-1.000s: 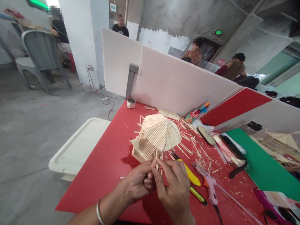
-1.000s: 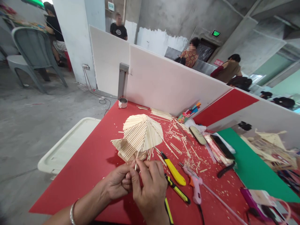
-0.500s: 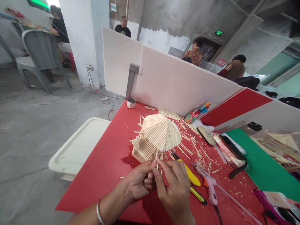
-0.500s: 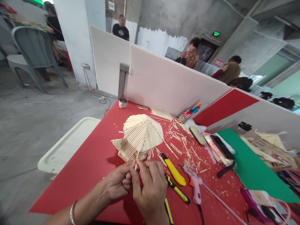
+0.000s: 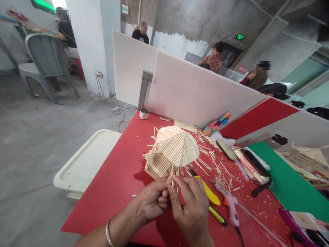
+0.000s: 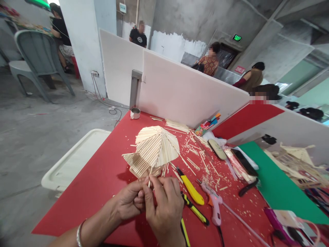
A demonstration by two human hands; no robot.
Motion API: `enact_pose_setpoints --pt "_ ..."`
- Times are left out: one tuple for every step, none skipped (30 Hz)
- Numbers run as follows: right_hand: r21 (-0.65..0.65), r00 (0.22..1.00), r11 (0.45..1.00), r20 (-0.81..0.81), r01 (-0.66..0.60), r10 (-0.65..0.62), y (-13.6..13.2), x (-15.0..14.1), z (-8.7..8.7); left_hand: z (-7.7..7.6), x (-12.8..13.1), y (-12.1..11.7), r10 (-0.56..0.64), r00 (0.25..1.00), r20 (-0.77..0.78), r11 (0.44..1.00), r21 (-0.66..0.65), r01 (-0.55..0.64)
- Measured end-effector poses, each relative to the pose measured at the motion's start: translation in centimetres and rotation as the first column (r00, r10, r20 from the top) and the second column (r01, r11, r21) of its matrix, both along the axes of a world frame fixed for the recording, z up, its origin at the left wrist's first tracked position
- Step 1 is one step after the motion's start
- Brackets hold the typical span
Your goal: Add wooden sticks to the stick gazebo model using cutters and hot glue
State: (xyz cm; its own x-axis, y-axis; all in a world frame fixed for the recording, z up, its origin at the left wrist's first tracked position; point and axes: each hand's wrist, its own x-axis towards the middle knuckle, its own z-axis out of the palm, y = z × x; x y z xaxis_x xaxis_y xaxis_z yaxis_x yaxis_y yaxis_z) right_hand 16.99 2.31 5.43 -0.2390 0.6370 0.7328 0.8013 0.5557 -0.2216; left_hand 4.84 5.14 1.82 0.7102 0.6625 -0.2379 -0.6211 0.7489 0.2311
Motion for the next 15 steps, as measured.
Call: enact_pose_setpoints --pt "0.002 1.0 1.0 0.002 0.001 -0.001 0.02 -0.01 0.01 -0.07 0.0 0.0 0.0 1.0 -0.003 1.0 -0.008 0.0" --pt "0.003 1.0 1.0 0.006 0.003 -0.003 0.03 -0.03 0.02 -0.14 0.0 0.01 0.001 1.0 -0.012 1.0 -0.016 -0.001" --pt "0.004 1.0 1.0 0.009 0.005 -0.005 0.04 -0.04 0.03 -0.18 0.0 0.02 0.003 1.0 -0.024 1.0 -0.024 -0.003" --pt "0.006 1.0 1.0 0.013 0.008 -0.008 0.05 -0.06 0.04 -0.21 0.01 0.02 0.006 0.999 -0.035 1.0 -0.031 -0.007" --pt "0.007 1.0 1.0 0.015 0.009 -0.009 0.05 -0.07 0.04 -0.2 0.01 0.03 0.01 0.999 -0.042 0.999 -0.034 -0.011" --pt "0.008 1.0 1.0 0.015 0.01 -0.01 0.05 -0.08 0.04 -0.15 0.02 0.03 0.01 0.999 -0.045 0.999 -0.033 -0.011" --pt "0.007 1.0 1.0 0.014 0.009 -0.01 0.05 -0.09 0.04 -0.09 0.03 0.04 0.008 0.999 -0.043 1.0 -0.029 -0.009" --pt "0.005 1.0 1.0 0.013 0.01 -0.01 0.04 -0.09 0.03 0.0 0.03 0.04 0.006 0.999 -0.039 1.0 -0.023 -0.006" --pt "0.003 1.0 1.0 0.012 0.01 -0.01 0.04 -0.09 0.01 0.09 0.04 0.03 0.004 0.999 -0.035 1.0 -0.02 -0.005" --pt "0.002 1.0 1.0 0.011 0.01 -0.01 0.03 -0.09 0.0 0.17 0.04 0.03 0.004 0.999 -0.032 1.0 -0.02 -0.005" --pt "0.003 1.0 1.0 0.01 0.01 -0.01 0.02 -0.09 0.0 0.23 0.03 0.02 0.006 1.0 -0.029 1.0 -0.022 -0.007" --pt "0.005 1.0 1.0 0.009 0.008 -0.008 0.01 -0.08 0.0 0.27 0.03 0.01 0.009 1.0 -0.027 1.0 -0.025 -0.01" --pt "0.005 1.0 1.0 0.008 0.005 -0.005 0.0 -0.08 0.01 0.3 0.02 0.0 0.01 1.0 -0.026 0.999 -0.03 -0.011" --pt "0.005 1.0 1.0 0.007 0.002 -0.002 -0.01 -0.08 0.03 0.31 0.01 -0.01 0.008 1.0 -0.025 0.999 -0.035 -0.009" --pt "0.002 1.0 1.0 0.006 0.0 0.0 -0.02 -0.09 0.05 0.32 0.01 -0.01 0.006 1.0 -0.023 0.999 -0.04 -0.007"
